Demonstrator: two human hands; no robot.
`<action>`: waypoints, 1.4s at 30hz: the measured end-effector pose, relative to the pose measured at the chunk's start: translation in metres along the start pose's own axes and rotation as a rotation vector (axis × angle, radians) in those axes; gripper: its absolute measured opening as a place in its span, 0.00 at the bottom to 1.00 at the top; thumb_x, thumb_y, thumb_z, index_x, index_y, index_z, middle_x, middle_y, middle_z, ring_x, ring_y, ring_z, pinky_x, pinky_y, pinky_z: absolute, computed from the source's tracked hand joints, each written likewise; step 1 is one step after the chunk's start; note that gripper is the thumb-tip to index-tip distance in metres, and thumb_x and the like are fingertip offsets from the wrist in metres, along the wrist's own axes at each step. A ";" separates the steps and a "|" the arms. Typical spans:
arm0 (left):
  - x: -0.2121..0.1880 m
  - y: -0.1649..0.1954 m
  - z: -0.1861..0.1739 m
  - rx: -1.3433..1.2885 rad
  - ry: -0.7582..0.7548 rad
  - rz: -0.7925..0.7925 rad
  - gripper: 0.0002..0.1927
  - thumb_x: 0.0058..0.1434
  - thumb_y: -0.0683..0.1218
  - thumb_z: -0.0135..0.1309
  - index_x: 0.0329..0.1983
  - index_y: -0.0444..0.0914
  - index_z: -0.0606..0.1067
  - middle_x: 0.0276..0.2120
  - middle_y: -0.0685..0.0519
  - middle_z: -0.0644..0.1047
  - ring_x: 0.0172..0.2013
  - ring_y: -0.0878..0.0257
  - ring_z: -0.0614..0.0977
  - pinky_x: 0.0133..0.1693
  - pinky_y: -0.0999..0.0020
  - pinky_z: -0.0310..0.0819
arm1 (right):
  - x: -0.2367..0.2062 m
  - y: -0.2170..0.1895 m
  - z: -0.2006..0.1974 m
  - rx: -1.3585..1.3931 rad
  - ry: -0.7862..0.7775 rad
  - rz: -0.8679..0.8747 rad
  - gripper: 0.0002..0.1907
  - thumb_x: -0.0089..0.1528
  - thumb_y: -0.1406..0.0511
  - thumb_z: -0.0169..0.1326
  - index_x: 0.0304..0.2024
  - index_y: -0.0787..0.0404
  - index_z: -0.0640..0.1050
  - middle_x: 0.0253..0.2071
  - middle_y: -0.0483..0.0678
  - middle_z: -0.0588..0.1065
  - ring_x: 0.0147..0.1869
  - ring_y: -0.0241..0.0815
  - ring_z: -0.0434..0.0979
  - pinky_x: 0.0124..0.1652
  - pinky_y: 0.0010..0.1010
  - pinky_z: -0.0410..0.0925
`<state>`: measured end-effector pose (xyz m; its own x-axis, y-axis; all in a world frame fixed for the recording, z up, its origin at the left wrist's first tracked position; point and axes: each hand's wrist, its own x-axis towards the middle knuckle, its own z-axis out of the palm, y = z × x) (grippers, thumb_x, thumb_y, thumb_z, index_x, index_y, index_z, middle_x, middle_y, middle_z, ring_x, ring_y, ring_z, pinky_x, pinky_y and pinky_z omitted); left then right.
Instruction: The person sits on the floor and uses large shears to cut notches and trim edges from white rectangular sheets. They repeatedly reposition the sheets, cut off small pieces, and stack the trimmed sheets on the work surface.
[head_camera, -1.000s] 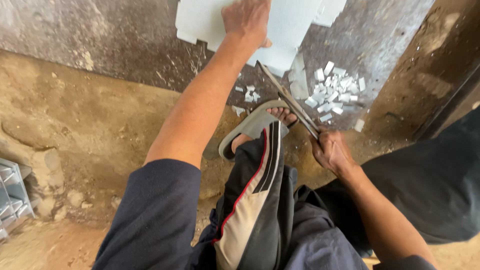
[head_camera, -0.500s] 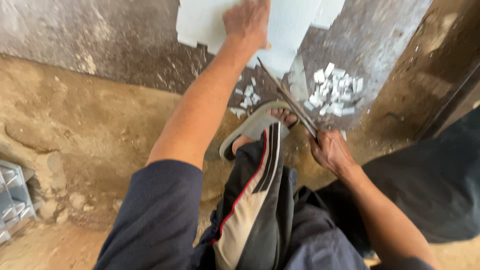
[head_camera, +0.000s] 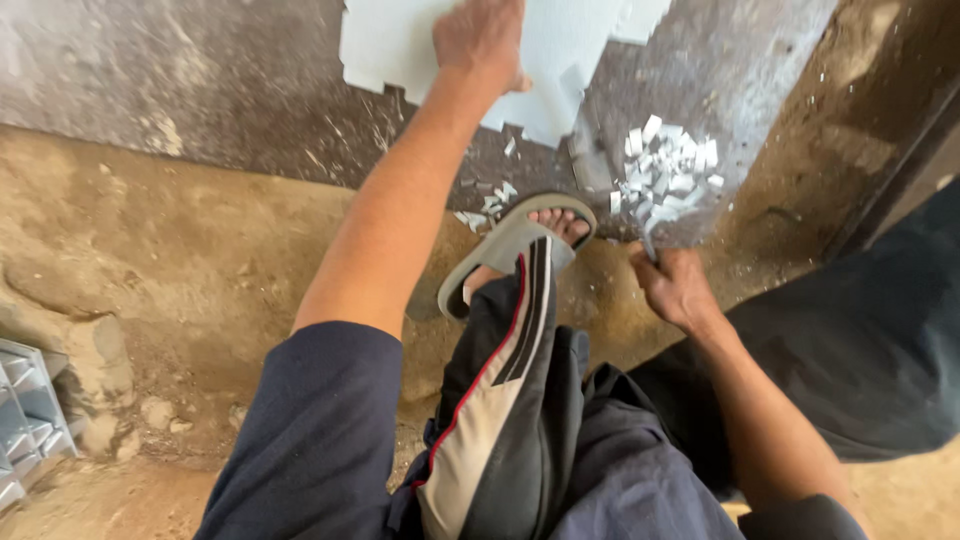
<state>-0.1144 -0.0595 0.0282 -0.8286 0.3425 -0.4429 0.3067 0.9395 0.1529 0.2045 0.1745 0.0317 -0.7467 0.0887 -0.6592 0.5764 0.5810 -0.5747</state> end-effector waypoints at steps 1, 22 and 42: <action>-0.005 -0.002 0.004 -0.033 0.070 0.041 0.50 0.35 0.59 0.79 0.59 0.41 0.67 0.46 0.43 0.77 0.47 0.45 0.81 0.42 0.50 0.78 | -0.008 0.004 -0.002 0.111 0.078 0.063 0.23 0.68 0.57 0.53 0.25 0.70 0.76 0.21 0.62 0.71 0.25 0.50 0.69 0.29 0.45 0.65; -0.094 -0.063 0.056 -0.801 0.844 0.100 0.12 0.66 0.42 0.61 0.49 0.37 0.72 0.48 0.49 0.76 0.52 0.53 0.78 0.55 0.55 0.73 | 0.139 -0.119 0.018 0.421 0.366 -0.260 0.24 0.65 0.69 0.59 0.62 0.72 0.71 0.53 0.57 0.77 0.54 0.41 0.78 0.47 0.29 0.75; -0.092 -0.151 0.012 -0.286 0.764 0.042 0.19 0.81 0.49 0.48 0.71 0.39 0.68 0.56 0.48 0.82 0.46 0.61 0.88 0.38 0.62 0.84 | 0.056 -0.286 -0.039 0.759 -0.249 -0.873 0.23 0.71 0.62 0.60 0.64 0.63 0.68 0.57 0.51 0.68 0.55 0.41 0.74 0.53 0.34 0.75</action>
<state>-0.0791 -0.2327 0.0352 -0.9416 0.1918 0.2766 0.2983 0.8564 0.4215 -0.0153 0.0451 0.1784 -0.9484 -0.3089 0.0711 0.0157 -0.2700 -0.9627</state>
